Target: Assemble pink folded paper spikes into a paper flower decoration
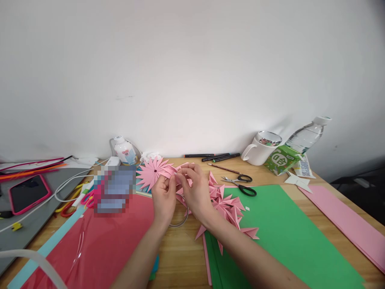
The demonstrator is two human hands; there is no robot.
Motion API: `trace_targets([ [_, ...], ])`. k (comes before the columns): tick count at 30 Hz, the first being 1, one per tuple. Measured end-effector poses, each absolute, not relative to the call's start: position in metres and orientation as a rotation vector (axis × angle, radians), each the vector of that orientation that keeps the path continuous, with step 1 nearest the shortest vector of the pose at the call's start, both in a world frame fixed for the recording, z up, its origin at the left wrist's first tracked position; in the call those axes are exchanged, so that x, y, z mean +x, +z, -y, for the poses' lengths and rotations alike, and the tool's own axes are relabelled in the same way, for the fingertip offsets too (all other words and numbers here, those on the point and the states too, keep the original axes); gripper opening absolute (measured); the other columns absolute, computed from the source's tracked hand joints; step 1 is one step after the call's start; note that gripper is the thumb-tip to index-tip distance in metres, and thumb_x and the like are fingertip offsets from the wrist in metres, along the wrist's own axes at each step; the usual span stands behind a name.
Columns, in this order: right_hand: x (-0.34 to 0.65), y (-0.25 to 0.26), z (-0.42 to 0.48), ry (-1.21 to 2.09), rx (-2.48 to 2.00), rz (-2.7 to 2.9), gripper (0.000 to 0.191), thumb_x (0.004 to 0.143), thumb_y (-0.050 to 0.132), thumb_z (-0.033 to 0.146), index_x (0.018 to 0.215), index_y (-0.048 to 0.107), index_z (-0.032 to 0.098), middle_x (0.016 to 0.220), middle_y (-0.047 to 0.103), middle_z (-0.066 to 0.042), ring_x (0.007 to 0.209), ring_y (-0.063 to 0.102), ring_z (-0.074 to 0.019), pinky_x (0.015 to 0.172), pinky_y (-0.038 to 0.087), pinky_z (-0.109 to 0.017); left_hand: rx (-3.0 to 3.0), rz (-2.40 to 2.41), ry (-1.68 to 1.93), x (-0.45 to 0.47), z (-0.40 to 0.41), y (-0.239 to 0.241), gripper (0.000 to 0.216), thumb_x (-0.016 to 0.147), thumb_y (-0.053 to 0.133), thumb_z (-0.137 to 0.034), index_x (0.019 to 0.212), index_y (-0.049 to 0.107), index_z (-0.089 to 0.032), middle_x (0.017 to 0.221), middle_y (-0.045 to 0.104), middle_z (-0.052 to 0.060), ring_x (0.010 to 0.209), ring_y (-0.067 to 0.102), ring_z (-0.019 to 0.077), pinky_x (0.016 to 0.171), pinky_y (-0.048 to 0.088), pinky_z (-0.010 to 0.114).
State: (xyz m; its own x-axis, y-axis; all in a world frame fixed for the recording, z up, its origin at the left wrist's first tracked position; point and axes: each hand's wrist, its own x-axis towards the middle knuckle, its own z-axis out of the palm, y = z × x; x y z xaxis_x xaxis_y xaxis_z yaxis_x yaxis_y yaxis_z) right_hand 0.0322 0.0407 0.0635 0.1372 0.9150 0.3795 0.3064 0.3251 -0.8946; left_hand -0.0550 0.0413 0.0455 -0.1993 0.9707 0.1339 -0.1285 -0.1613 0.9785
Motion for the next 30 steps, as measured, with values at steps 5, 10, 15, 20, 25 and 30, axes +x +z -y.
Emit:
trace_targets([
  [5,0.03,0.071,-0.034,0.439,-1.269,1.506,0.021,0.084,0.043,0.016,0.076,0.063,0.016,0.094,0.057,-0.01,0.084,0.056,-0.0188,0.075,0.047,-0.033,1.176,-1.266,1.514,-0.053,-0.038,0.052,0.027,0.075,0.058,-0.036,0.064,0.043,-0.017,0.047,0.032,-0.01,0.043,0.033,0.0046,0.043,0.035,0.015],
  [10,0.027,0.061,-0.036,0.264,-1.212,1.486,0.02,0.082,0.046,0.014,0.073,0.064,0.015,0.092,0.058,-0.011,0.082,0.056,-0.0181,0.069,0.048,-0.032,1.266,-1.381,1.521,-0.053,-0.035,0.052,0.029,0.076,0.056,-0.036,0.061,0.04,-0.017,0.045,0.031,-0.01,0.041,0.029,0.0043,0.037,0.026,0.014],
  [15,0.025,0.052,-0.039,0.325,-1.181,1.359,0.016,0.08,0.049,0.013,0.075,0.064,0.016,0.089,0.061,-0.008,0.081,0.058,-0.016,0.07,0.048,-0.029,1.263,-1.37,1.551,-0.052,-0.034,0.049,0.028,0.077,0.055,-0.034,0.061,0.038,-0.019,0.045,0.033,-0.009,0.041,0.032,0.0057,0.039,0.026,0.016],
  [20,0.022,0.051,-0.042,0.547,-1.246,1.198,0.012,0.076,0.054,0.016,0.071,0.065,0.014,0.079,0.064,-0.006,0.077,0.059,-0.0168,0.072,0.048,-0.031,1.416,-1.548,1.544,-0.052,-0.033,0.044,0.025,0.08,0.05,-0.031,0.06,0.04,-0.019,0.046,0.032,-0.008,0.044,0.032,0.0074,0.043,0.024,0.019],
  [25,0.019,0.045,-0.041,0.699,-1.204,1.125,0.011,0.072,0.057,0.018,0.073,0.067,0.014,0.079,0.066,-0.006,0.077,0.06,-0.0171,0.075,0.048,-0.032,1.606,-1.74,1.502,-0.054,-0.033,0.04,0.029,0.082,0.046,-0.028,0.055,0.04,-0.018,0.046,0.032,-0.007,0.045,0.029,0.0077,0.045,0.022,0.021],
  [30,0.018,0.039,-0.04,0.762,-1.158,1.034,0.009,0.069,0.06,0.021,0.068,0.066,0.014,0.081,0.066,-0.007,0.077,0.06,-0.017,0.071,0.049,-0.03,1.63,-1.796,1.442,-0.056,-0.034,0.039,0.029,0.083,0.045,-0.028,0.056,0.045,-0.016,0.048,0.037,-0.006,0.045,0.032,0.0079,0.046,0.023,0.021],
])
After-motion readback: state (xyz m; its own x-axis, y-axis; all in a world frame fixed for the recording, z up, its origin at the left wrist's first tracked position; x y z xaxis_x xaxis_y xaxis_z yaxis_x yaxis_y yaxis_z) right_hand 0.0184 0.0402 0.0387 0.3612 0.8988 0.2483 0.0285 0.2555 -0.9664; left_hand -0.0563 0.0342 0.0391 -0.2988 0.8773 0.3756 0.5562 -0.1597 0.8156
